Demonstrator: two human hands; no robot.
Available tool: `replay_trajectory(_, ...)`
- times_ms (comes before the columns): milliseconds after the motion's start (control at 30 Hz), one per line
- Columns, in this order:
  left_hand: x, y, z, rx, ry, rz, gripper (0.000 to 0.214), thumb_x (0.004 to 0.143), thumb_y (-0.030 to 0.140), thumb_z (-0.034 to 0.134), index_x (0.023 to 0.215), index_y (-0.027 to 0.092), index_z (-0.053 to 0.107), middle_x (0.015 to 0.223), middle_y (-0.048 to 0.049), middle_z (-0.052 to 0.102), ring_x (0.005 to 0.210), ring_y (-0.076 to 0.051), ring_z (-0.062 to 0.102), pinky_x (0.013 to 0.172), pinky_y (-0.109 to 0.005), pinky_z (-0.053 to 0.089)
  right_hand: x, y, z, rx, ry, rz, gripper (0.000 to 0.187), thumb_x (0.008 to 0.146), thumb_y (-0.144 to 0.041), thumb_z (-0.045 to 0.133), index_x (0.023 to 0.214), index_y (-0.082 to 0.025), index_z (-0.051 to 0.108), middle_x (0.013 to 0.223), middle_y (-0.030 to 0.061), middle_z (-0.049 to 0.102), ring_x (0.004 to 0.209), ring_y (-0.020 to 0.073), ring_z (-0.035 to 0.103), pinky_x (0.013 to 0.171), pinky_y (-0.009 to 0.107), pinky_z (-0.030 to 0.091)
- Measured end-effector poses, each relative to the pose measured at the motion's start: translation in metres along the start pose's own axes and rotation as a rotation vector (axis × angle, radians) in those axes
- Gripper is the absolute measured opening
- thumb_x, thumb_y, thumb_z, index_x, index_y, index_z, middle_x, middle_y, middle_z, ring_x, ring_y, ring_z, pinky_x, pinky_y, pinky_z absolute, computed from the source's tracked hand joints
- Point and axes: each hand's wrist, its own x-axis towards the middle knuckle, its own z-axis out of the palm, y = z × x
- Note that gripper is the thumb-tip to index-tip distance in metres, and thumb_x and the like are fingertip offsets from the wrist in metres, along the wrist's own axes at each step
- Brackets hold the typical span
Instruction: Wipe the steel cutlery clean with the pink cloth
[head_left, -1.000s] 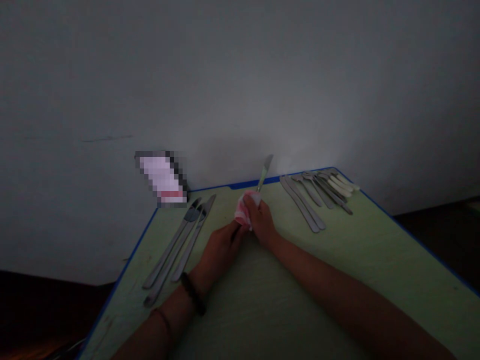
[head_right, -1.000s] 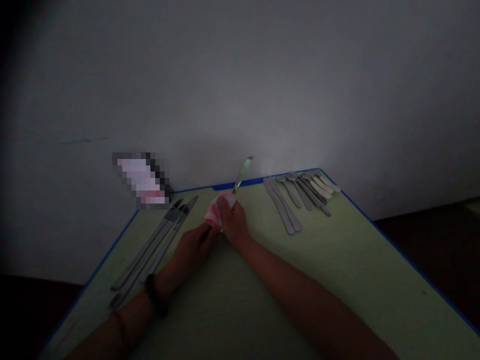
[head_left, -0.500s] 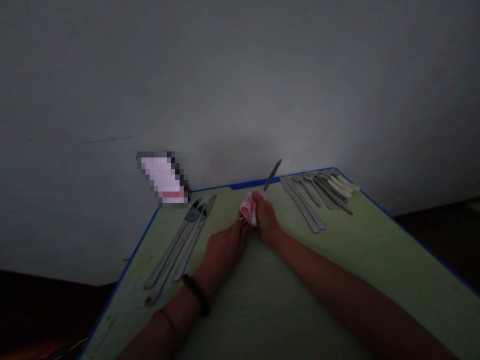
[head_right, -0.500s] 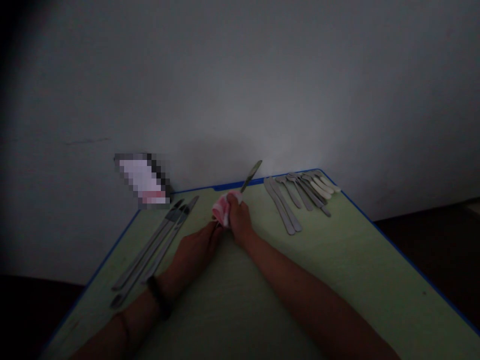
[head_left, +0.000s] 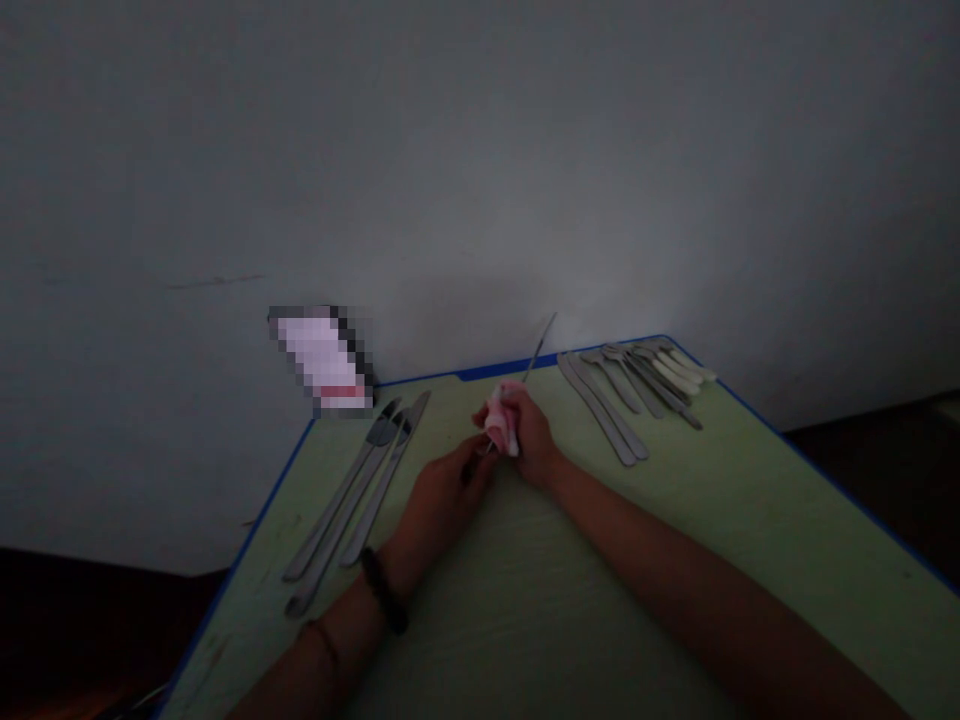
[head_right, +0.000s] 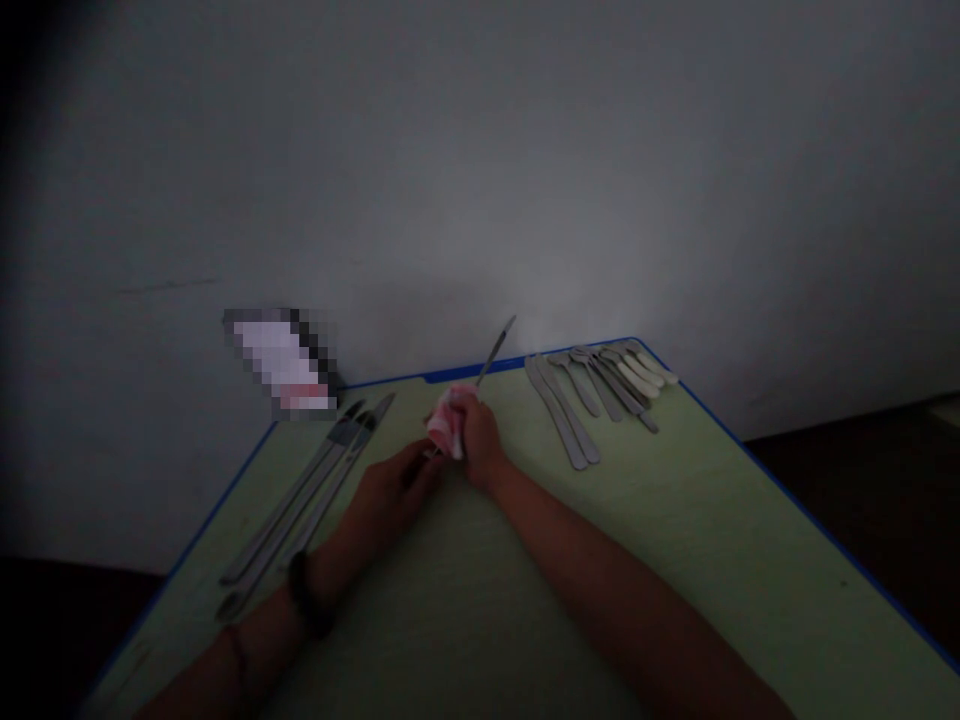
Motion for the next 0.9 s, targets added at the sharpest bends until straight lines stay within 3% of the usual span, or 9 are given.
replay_trajectory(133,0.0014,0.0003,0.0006,-0.025,-0.008,-0.061,0.035,0.090,0.046,0.038,0.097,0.018,0.058,0.080,-0.0038,0.069,0.066,-0.017,0.063,0.057,-0.024,0.042,-0.0014,-0.0060,-0.0007,0.204,-0.082,0.006,0.011,0.064,-0.029,0.050,0.071,-0.021,0.053,0.056,-0.0020,0.060,0.046,0.0123,0.052,0.045,0.022,0.043)
replay_trajectory(333,0.0010,0.0015,-0.0031,-0.113,-0.075,-0.015,0.039,0.093,0.044,0.031,0.084,0.019,0.059,0.068,0.0004,0.065,0.063,-0.015,0.060,0.061,-0.024,0.041,-0.0031,-0.0076,-0.0029,0.178,-0.196,0.096,0.018,0.065,-0.032,0.048,0.068,-0.017,0.057,0.059,0.0027,0.061,0.051,0.0134,0.053,0.047,0.023,0.046)
replay_trajectory(500,0.0006,0.0008,-0.0033,-0.091,-0.091,-0.040,0.039,0.092,0.047,0.032,0.093,0.018,0.057,0.065,0.0007,0.063,0.059,-0.015,0.058,0.056,-0.024,0.039,-0.0031,-0.0077,-0.0022,0.226,-0.239,0.118,0.017,0.065,-0.032,0.048,0.068,-0.017,0.055,0.057,0.0024,0.060,0.050,0.0133,0.052,0.048,0.024,0.046)
replay_trajectory(700,0.0013,0.0000,-0.0015,0.053,-0.154,-0.014,0.039,0.092,0.047,0.030,0.098,0.019,0.057,0.082,-0.0044,0.068,0.069,-0.017,0.062,0.061,-0.024,0.040,-0.0001,-0.0056,-0.0006,0.233,-0.210,0.132,0.014,0.062,-0.031,0.051,0.067,-0.018,0.053,0.055,-0.0008,0.058,0.048,0.0118,0.052,0.046,0.022,0.043)
replay_trajectory(900,0.0018,-0.0024,0.0009,0.144,-0.175,0.002,0.038,0.093,0.045,0.028,0.099,0.020,0.056,0.082,-0.0054,0.069,0.070,-0.019,0.064,0.061,-0.025,0.040,0.0027,-0.0018,-0.0027,0.192,-0.241,0.093,0.014,0.067,-0.031,0.048,0.067,-0.018,0.055,0.053,-0.0011,0.057,0.045,0.0115,0.051,0.045,0.022,0.043)
